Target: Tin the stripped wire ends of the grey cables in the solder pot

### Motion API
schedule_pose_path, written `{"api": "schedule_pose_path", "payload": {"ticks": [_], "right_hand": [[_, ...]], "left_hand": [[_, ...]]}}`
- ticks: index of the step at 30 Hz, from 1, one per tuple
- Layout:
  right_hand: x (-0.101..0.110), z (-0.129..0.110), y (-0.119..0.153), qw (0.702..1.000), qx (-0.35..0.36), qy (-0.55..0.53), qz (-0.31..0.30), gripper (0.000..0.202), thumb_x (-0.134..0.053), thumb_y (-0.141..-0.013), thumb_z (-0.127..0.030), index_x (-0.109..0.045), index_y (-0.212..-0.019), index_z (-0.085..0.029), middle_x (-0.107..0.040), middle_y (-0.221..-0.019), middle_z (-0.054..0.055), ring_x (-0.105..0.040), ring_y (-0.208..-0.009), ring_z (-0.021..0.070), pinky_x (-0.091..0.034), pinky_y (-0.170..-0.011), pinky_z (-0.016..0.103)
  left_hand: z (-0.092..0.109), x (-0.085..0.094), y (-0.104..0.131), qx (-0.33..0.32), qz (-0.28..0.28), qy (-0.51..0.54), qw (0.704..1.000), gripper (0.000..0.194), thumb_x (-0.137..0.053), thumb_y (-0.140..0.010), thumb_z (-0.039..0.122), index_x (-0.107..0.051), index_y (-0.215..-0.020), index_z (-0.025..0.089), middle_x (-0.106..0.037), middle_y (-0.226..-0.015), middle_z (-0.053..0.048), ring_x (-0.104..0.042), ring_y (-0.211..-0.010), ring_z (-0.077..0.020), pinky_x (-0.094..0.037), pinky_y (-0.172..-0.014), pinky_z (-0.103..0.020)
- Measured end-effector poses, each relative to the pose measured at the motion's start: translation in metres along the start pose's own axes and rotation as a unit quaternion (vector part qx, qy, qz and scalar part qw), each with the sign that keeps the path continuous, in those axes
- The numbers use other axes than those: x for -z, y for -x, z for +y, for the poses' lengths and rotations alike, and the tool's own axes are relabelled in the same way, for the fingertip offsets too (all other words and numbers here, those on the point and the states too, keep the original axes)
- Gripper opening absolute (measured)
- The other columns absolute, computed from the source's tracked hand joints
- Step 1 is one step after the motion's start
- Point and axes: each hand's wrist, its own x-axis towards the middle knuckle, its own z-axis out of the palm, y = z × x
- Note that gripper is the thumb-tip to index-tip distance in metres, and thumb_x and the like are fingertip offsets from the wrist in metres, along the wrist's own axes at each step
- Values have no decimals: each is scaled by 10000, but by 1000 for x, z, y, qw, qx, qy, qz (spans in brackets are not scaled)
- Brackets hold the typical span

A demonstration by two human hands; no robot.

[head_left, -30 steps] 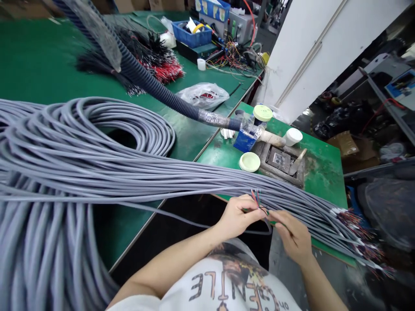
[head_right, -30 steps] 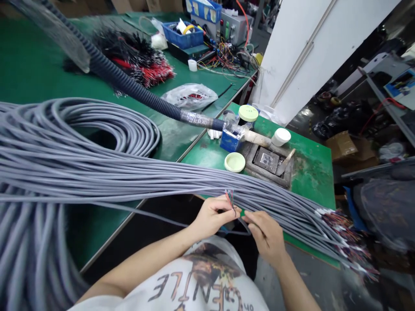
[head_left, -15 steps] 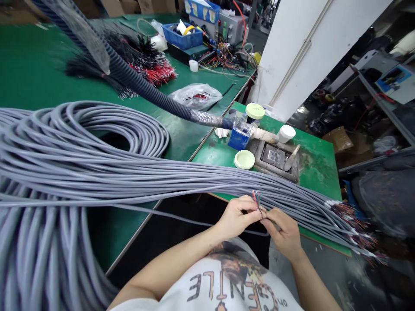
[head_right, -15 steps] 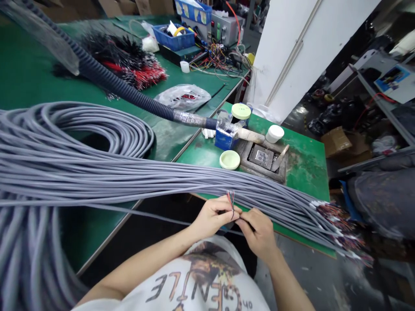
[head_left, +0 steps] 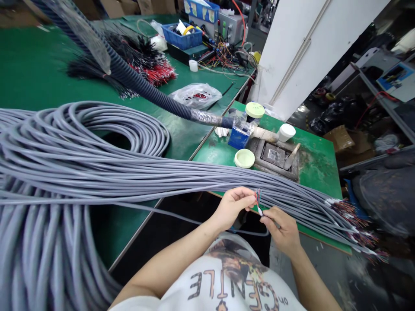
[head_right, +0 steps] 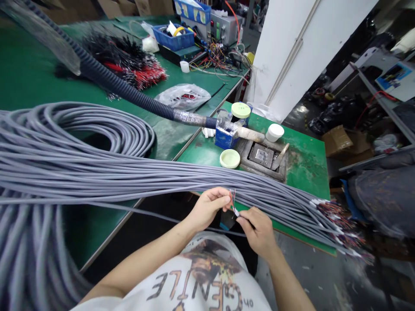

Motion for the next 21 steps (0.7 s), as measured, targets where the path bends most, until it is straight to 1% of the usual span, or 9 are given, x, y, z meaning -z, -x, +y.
{"api": "schedule_pose_path", "payload": {"ticks": [5,9,12,13,16,18,21], "right_hand": [[2,-1,-1,1000,4,4,-5,80,-532,-875,-183,-605,-878,-218,-568,-669,-2,-495,-613,130,-412,-589,273],[2,-1,-2,1000,-8,-14,-9,77,-541,-867,-187,-611,-864,-220,-580,-675,-6,-511,-614,126,-423,-594,261],[0,-1,-3,999,-44,-27,-5,47,-577,-848,-222,-619,-869,-225,-595,-688,-13,-545,-621,120,-448,-600,245],[-1,-1,-3,998,-60,-29,-1,65,-604,-830,-240,-622,-891,-227,-599,-690,-18,-554,-619,118,-460,-602,239],[-6,-1,-5,993,-107,-43,14,209,-662,-779,-278,-616,-978,-232,-611,-691,-30,-574,-610,119,-488,-604,231],[-9,-2,-7,989,-129,-65,21,219,-638,-795,-279,-614,-1008,-234,-630,-720,-22,-591,-633,123,-504,-624,236],[-12,-4,-9,982,-145,-113,48,186,-571,-845,-267,-625,-1020,-235,-647,-784,-3,-602,-670,124,-513,-641,242]], "left_hand": [[3,0,-1,9,5,-9,1000,237,-763,-700,324,-664,-782,125,-635,-655,-22,-539,-573,-90,-379,-532,-195],[4,0,-3,11,9,-17,1000,253,-769,-681,332,-637,-732,122,-611,-615,-11,-491,-515,-72,-356,-506,-195],[3,-2,-3,7,12,-21,1000,257,-754,-693,337,-613,-718,124,-606,-605,-8,-491,-512,-73,-357,-501,-194],[2,-3,-3,7,12,-22,1000,259,-750,-698,339,-608,-724,123,-608,-611,-10,-497,-519,-75,-362,-503,-193],[-1,-6,-1,6,8,-29,1000,266,-741,-710,343,-600,-743,120,-611,-622,-14,-511,-537,-80,-376,-511,-191],[-2,-9,0,1,6,-36,999,264,-739,-714,338,-596,-738,118,-610,-618,-13,-504,-532,-76,-379,-512,-188],[-3,-10,1,-13,12,-48,999,259,-735,-718,332,-593,-714,116,-609,-619,-11,-490,-524,-67,-379,-510,-184]]}}
